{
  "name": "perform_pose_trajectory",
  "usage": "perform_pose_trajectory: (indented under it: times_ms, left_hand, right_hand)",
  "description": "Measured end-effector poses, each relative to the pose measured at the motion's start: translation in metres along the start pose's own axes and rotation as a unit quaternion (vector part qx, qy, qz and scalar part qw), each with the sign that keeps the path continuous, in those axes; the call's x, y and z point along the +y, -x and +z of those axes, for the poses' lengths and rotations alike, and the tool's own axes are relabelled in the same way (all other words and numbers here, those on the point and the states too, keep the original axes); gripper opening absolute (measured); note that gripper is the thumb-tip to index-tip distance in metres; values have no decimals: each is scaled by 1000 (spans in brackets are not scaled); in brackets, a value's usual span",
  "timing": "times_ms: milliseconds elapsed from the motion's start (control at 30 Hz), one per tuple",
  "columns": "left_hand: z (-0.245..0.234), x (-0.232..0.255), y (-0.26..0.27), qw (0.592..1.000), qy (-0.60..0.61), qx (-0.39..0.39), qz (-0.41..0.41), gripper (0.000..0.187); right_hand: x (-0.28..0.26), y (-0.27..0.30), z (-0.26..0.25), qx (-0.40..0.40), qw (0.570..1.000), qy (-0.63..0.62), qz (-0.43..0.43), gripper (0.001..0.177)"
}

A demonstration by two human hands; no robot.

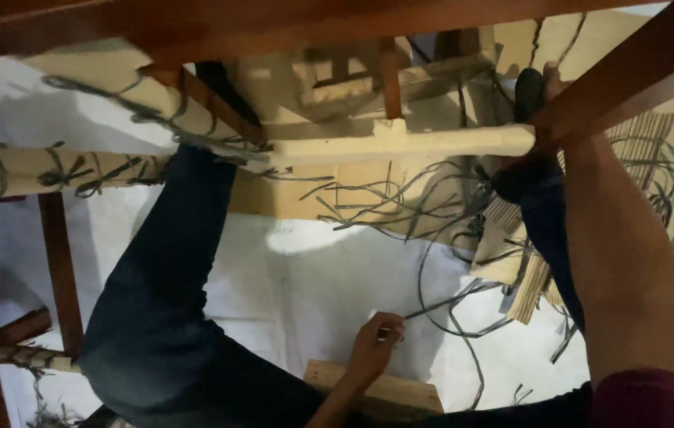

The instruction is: Wrapping furniture legs with protective padding and securing them with plastic ties.

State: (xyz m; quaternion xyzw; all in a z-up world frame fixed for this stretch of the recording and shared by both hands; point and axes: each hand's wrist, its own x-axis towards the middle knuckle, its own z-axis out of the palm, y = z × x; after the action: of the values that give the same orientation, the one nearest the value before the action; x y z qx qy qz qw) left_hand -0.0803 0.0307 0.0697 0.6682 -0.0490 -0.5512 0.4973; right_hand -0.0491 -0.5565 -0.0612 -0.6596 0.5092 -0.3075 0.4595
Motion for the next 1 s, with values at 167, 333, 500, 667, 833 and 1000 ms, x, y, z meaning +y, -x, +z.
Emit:
perform_pose_trajectory:
  times_ms: [167,333,500,667,833,1000]
  left_hand:
    - [-6,2,1,999,14,1,50,13]
    - [-1,-3,-3,995,11,-10,103,21]
    - [-9,-14,-11,986,25,-14,165,19]
    - [-27,-65,-42,974,68,13,215,14]
    - [-78,-77,-90,952,-74,210,211,13]
    - [-59,-5,-59,988,22,149,22,22]
  right_hand:
    - [-13,15,-9,68,992,104,-19,34]
    - [-26,45,-39,141,968,203,-48,35]
    - [-7,149,-36,230,965,-95,79,26]
    - [12,349,25,163,985,54,-15,17]
    - [-62,550,87,-18,982,51,181,27]
    - [-107,575,73,-130,986,12,104,31]
